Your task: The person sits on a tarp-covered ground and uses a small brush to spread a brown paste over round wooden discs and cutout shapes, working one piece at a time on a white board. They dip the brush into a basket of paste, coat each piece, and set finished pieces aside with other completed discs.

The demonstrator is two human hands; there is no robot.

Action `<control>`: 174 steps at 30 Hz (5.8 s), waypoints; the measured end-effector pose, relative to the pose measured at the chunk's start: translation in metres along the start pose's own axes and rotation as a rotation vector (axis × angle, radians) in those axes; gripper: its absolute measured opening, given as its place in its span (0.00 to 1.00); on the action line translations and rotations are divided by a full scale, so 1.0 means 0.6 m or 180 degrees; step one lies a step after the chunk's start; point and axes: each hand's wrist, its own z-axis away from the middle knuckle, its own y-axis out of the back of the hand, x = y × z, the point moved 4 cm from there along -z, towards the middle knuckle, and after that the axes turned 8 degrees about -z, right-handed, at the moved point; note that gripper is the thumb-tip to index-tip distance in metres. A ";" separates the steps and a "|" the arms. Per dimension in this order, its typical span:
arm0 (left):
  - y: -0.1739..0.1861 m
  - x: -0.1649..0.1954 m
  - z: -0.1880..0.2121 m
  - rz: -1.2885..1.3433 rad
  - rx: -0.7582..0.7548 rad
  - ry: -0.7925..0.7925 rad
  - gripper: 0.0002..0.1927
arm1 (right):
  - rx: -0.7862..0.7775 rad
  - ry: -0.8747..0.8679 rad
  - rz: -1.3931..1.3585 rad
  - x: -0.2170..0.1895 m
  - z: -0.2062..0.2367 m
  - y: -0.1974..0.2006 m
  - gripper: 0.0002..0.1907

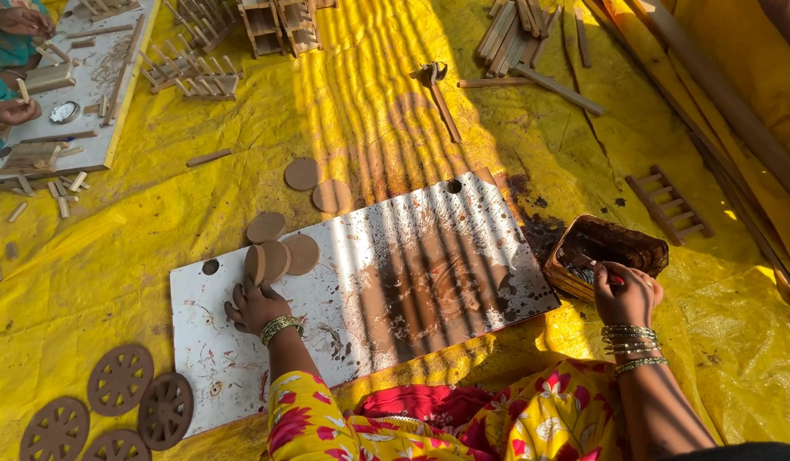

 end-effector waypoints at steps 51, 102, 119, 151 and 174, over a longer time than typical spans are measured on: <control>0.092 0.176 0.360 0.5111 -0.2319 0.1459 0.26 | -0.0109 -0.0488 -0.0865 -0.147 0.085 0.110 0.16; 0.024 0.150 0.343 0.1470 -0.1527 -0.0091 0.20 | 0.0234 -0.2323 -0.7093 -0.130 0.026 0.038 0.21; -0.009 0.135 0.364 0.2590 -0.2757 0.1483 0.29 | -0.1571 -0.3051 -0.5589 -0.225 0.183 -0.184 0.21; -0.036 0.159 0.390 0.3255 -0.3678 0.2029 0.41 | -0.2896 -0.0159 -0.3172 -0.299 0.261 -0.193 0.19; -0.041 0.164 0.397 0.3217 -0.3902 0.2076 0.37 | -0.2475 -0.0623 -0.2676 -0.267 0.231 -0.187 0.13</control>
